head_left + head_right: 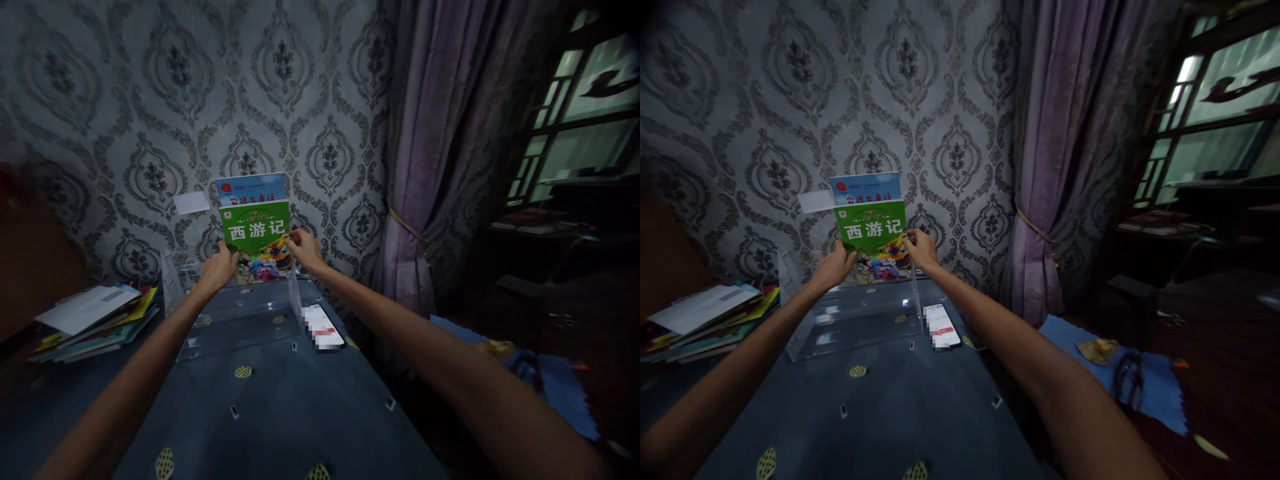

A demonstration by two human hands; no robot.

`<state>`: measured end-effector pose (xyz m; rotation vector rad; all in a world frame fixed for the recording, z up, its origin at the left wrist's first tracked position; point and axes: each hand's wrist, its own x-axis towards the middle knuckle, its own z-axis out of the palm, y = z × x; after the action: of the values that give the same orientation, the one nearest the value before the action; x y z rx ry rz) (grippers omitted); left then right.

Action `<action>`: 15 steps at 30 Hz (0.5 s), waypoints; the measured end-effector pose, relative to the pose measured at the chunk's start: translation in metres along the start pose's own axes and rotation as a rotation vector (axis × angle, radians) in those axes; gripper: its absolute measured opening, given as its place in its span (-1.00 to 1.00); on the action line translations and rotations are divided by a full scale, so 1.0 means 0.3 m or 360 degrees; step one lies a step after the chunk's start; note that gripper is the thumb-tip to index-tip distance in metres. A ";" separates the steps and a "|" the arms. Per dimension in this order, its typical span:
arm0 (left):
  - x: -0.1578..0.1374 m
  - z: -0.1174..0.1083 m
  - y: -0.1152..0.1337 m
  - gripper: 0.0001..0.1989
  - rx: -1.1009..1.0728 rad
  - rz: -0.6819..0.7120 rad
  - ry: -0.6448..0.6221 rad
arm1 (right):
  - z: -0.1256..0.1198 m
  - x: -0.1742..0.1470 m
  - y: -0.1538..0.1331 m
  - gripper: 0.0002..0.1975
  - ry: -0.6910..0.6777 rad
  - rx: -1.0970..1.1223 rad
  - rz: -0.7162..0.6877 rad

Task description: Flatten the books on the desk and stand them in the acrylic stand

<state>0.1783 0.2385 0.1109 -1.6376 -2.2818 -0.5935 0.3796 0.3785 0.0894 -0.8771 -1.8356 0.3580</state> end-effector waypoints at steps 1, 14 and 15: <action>-0.001 -0.001 0.001 -0.52 0.0002 -0.0003 -0.0002 | -0.001 -0.001 0.001 -0.76 -0.0002 0.0008 -0.0005; -0.021 0.006 -0.002 -0.49 0.0003 -0.0014 -0.0023 | -0.026 -0.037 -0.014 -0.76 -0.0010 0.0073 -0.0046; -0.022 0.006 -0.004 -0.49 -0.0002 -0.0008 -0.0023 | -0.028 -0.040 -0.015 -0.76 -0.0012 0.0078 -0.0049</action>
<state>0.1793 0.2335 0.1060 -1.6428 -2.2968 -0.5858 0.3877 0.3655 0.0876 -0.8138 -1.8376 0.3859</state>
